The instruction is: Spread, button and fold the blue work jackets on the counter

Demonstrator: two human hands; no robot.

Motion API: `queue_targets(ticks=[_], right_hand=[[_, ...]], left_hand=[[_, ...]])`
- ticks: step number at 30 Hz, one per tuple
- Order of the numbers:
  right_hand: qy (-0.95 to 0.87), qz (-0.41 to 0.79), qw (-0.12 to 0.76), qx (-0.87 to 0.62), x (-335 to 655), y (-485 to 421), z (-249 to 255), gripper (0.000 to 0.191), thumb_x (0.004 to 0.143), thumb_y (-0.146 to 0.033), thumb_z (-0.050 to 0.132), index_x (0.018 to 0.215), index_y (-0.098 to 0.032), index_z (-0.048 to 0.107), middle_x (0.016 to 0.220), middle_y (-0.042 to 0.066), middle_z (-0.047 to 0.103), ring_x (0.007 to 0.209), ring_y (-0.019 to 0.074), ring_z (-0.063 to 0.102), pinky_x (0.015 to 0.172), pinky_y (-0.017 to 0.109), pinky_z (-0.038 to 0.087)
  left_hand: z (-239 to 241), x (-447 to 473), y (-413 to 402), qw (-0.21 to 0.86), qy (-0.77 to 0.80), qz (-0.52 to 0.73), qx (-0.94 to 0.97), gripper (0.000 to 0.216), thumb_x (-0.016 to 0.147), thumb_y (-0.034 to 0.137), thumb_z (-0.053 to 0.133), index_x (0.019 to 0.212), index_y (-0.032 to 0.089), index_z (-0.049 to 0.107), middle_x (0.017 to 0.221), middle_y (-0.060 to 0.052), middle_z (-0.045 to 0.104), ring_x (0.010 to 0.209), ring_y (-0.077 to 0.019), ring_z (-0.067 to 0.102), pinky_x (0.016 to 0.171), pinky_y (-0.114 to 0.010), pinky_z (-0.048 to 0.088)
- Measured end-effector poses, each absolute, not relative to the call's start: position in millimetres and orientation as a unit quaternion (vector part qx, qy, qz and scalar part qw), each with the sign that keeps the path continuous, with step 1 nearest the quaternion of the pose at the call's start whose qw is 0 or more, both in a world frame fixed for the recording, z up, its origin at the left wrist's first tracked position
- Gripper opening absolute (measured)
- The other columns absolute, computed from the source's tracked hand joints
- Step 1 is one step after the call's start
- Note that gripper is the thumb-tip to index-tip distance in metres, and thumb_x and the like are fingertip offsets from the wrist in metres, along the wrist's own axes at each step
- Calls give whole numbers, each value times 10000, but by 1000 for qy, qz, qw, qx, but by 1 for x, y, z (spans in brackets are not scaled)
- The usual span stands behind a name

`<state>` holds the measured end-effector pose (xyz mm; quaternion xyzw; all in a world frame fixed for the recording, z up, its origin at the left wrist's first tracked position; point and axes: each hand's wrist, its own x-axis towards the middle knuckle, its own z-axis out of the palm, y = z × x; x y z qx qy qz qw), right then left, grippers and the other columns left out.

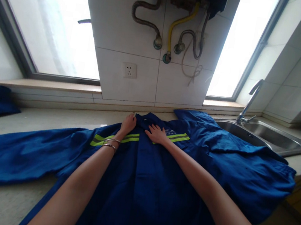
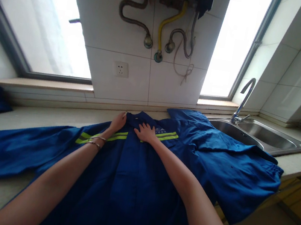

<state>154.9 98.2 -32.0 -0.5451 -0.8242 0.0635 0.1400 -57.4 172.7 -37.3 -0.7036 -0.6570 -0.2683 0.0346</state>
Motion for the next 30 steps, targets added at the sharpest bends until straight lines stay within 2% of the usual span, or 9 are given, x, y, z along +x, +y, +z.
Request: queue_targets(ticks=[3,8,13,16,18,21,24,27,30], right_hand=[[-816,44,178,-548,155,94,-29,579,960,-570,298,1384,-220,480,1449,111,456,1346,311,355,1076,590,255],[-816,-9,224,-533,144,94,-22,466,934,-526,420,1150,-176,640,1242,137,592,1202,280,502,998,400,394],[-780,41,173,-600,121,111,-17,561,879,-551,494,1238,-124,557,1172,189,631,1078,320,606,876,410,470],[-785,70,156,-596,118,122,-16,460,900,-455,477,1242,-156,548,1158,174,654,1070,321,621,851,417,478],[-778,87,190,-592,122,127,-17,368,917,-407,441,1189,-198,577,1123,134,674,1050,301,631,844,403,478],[-720,129,292,-616,132,136,-20,312,936,-364,385,1075,-205,615,1048,93,693,1002,255,639,832,348,478],[-654,151,386,-632,142,144,-21,341,944,-292,313,1010,-166,624,1038,107,688,981,213,632,834,288,469],[-617,157,434,-638,145,146,-21,358,946,-261,287,1028,-143,615,1057,126,680,976,203,629,845,273,460],[-588,152,461,-647,143,143,-19,341,953,-298,327,1073,-142,605,1046,135,678,975,233,630,849,312,462]], left_hand=[[-33,-61,166,50,-646,-285,-706,444,917,154,324,1258,73,597,1272,-171,604,1205,-261,540,1051,-361,387],[-37,-51,156,33,-560,-213,-800,413,829,86,420,1142,127,687,1213,-98,661,1163,-204,579,1062,-288,386],[-42,-45,161,30,-525,-187,-830,462,829,58,433,1251,83,619,1345,-122,571,1295,-208,470,1113,-299,323],[-39,-47,157,43,-522,-207,-826,483,804,30,445,1255,77,612,1362,-124,555,1303,-202,451,1122,-286,302],[-34,-48,150,62,-536,-244,-806,449,822,43,426,1223,71,624,1316,-134,584,1267,-210,473,1108,-292,318],[-25,-48,140,88,-582,-300,-751,360,881,144,410,1142,90,652,1175,-144,642,1189,-239,515,1045,-329,386],[-20,-40,135,60,-636,-255,-726,322,889,237,439,1068,117,679,1116,-160,648,1150,-270,543,986,-365,432],[-20,-24,134,9,-629,-127,-767,383,914,312,433,1140,105,662,1287,-203,568,1273,-351,451,1045,-478,373],[-23,-8,130,-35,-616,-43,-786,536,947,402,380,1390,118,481,1513,-216,320,1395,-455,218,1058,-674,223]])
